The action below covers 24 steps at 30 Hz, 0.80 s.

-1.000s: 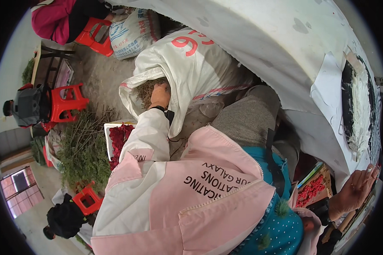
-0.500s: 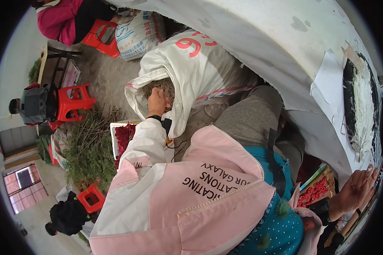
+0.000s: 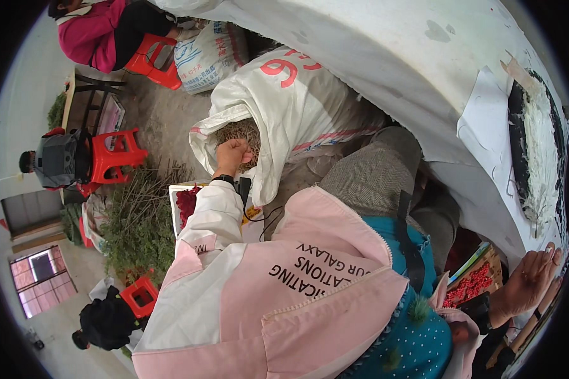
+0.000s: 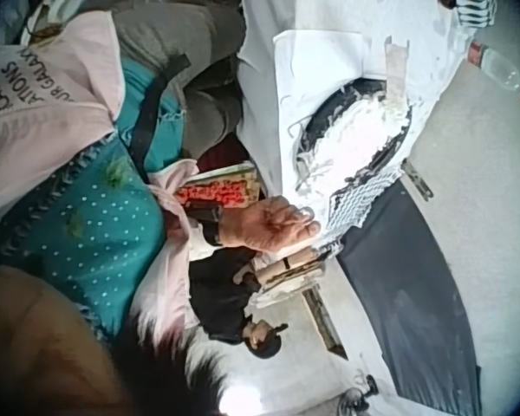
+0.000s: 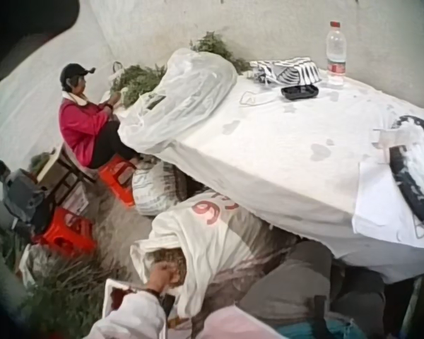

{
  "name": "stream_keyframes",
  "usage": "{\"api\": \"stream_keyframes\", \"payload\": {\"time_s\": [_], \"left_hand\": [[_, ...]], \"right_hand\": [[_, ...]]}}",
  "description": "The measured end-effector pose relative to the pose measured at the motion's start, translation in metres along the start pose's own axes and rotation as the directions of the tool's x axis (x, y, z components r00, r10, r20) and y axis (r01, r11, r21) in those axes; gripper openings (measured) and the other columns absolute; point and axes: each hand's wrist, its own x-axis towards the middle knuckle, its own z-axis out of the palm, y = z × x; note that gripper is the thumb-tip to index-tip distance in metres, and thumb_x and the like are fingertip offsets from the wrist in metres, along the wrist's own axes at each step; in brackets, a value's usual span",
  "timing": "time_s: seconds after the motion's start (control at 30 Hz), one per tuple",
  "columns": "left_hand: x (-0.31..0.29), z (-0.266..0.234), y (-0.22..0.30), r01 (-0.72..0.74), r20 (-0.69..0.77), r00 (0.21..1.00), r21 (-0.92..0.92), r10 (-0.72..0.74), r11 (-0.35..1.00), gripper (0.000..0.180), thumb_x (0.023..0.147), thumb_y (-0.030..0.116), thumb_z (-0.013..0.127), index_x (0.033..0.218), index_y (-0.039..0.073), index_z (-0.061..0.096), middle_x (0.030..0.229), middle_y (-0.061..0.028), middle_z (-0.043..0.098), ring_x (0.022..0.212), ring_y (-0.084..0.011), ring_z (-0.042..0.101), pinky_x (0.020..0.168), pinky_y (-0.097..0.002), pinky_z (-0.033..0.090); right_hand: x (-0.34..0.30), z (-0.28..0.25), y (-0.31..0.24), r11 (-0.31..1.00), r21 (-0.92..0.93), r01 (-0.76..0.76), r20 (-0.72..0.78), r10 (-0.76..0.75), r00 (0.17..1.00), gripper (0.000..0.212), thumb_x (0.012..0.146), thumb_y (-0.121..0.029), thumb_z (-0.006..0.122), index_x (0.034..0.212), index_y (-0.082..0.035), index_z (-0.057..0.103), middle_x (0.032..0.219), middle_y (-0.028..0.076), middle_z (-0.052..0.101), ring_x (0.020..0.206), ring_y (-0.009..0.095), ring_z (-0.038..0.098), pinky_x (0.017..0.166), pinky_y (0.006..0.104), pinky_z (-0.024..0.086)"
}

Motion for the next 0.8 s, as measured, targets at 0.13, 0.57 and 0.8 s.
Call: {"api": "stream_keyframes", "payload": {"time_s": [0.13, 0.57, 0.8], "left_hand": [[-0.014, 0.003, 0.013, -0.05, -0.04, 0.997, 0.267, 0.063, 0.962, 0.014, 0.091, 0.005, 0.06, 0.1, -0.003, 0.067, 0.073, -0.0072, 0.065, 0.055, -0.0162, 0.065, 0.048, -0.0276, 0.055], [-0.02, -0.001, 0.016, -0.153, -0.091, 0.948, 0.709, 0.304, 0.689, 0.03, 0.084, 0.007, 0.061, 0.112, 0.011, 0.067, 0.088, -0.0159, 0.069, 0.072, -0.0284, 0.069, 0.064, -0.04, 0.055], [-0.011, -0.014, 0.017, -0.008, -0.069, 0.979, 0.927, 0.192, 0.374, 0.023, 0.083, 0.019, 0.061, 0.104, 0.011, 0.066, 0.094, -0.0149, 0.069, 0.092, -0.0348, 0.065, 0.078, -0.0481, 0.051]], "right_hand": [[-0.001, -0.009, 0.001, 1.0, 0.021, 0.003, 0.006, -0.003, 1.0, 0.039, 0.094, -0.001, 0.051, 0.13, 0.011, 0.042, 0.118, 0.023, 0.056, 0.066, 0.01, 0.031, 0.064, 0.0232, 0.031], [-0.005, -0.024, 0.003, 0.998, 0.067, -0.019, -0.065, 0.024, 0.998, 0.034, 0.094, 0.001, 0.051, 0.126, 0.011, 0.046, 0.121, 0.026, 0.055, 0.063, 0.011, 0.03, 0.065, 0.0234, 0.033], [-0.012, 0.019, 0.004, 0.995, -0.102, -0.003, -0.41, -0.04, 0.911, 0.043, 0.095, -0.007, 0.053, 0.133, 0.008, 0.042, 0.125, 0.024, 0.055, 0.069, 0.011, 0.042, 0.075, 0.0233, 0.038]]}}
